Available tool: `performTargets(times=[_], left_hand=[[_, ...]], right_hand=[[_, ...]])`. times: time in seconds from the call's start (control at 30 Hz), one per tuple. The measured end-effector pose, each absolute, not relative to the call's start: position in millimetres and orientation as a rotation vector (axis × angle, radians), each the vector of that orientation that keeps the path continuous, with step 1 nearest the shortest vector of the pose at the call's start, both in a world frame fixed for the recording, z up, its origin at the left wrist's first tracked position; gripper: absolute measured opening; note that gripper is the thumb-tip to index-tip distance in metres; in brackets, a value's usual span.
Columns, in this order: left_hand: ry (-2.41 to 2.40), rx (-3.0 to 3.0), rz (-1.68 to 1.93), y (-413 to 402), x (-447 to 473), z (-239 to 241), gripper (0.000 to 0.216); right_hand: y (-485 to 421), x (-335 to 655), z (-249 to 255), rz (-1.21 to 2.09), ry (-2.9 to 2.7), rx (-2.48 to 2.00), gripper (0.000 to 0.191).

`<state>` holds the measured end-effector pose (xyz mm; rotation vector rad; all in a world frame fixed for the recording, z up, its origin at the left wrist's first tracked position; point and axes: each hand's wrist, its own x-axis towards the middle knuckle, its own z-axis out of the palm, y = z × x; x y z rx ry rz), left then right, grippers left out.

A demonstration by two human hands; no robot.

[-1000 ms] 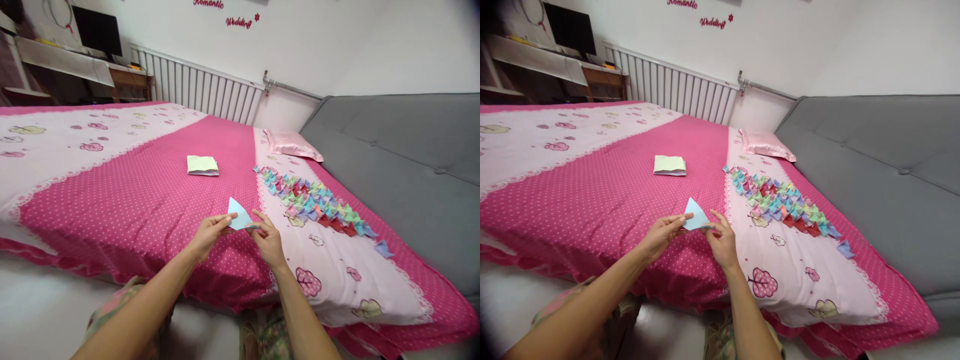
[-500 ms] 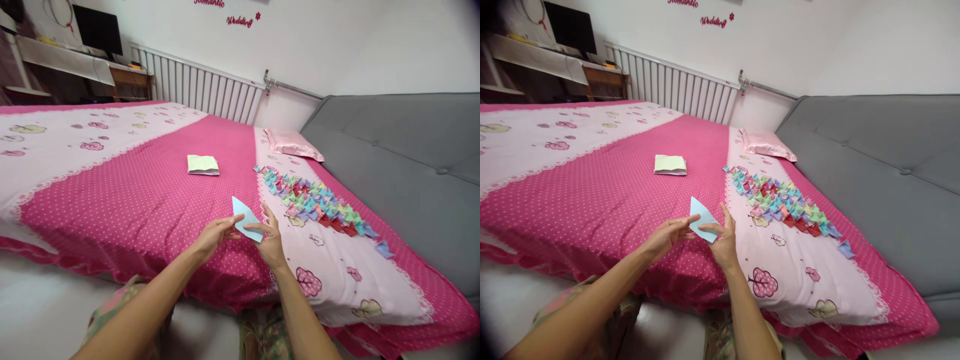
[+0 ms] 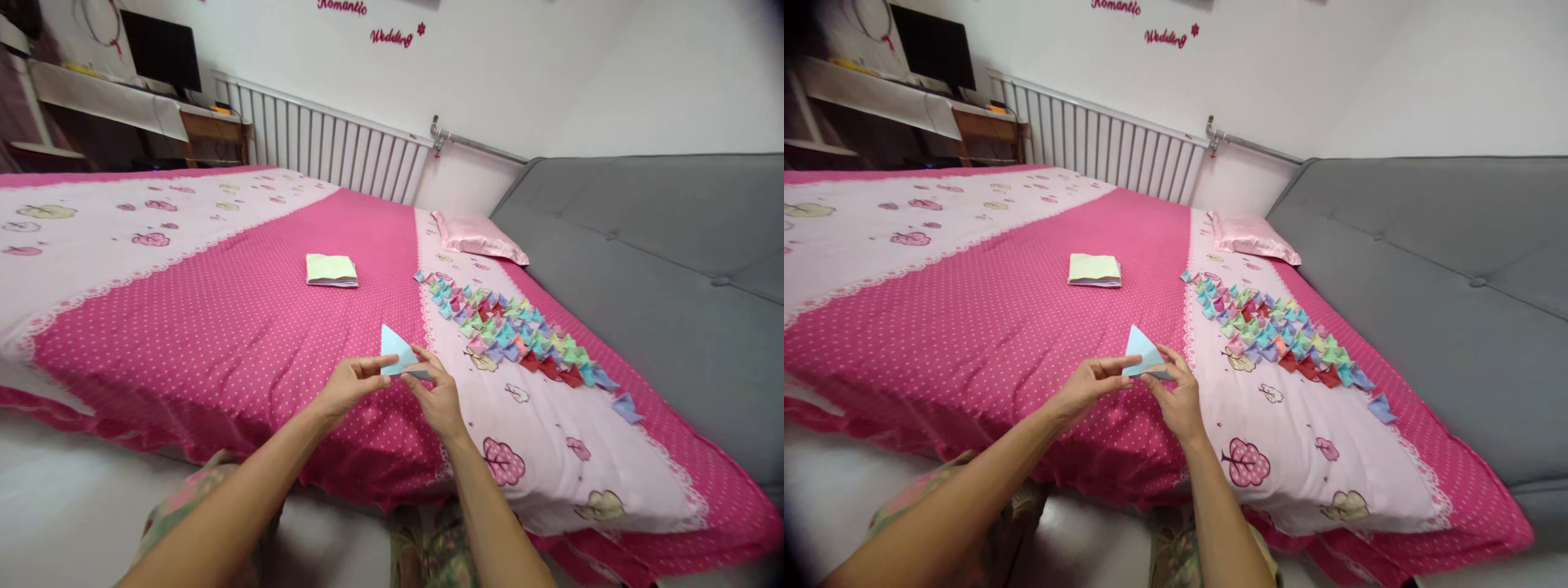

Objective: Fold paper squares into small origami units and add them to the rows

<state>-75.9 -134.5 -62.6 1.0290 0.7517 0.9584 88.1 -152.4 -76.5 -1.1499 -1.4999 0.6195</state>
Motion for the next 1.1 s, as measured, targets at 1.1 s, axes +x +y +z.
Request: performTargets(times=[1.1], left_hand=[[0.909, 1.253, 0.918, -126, -70, -80, 0.023]], right_hand=[[-150, 85, -84, 0.815, -1.114, -1.176, 0.023]])
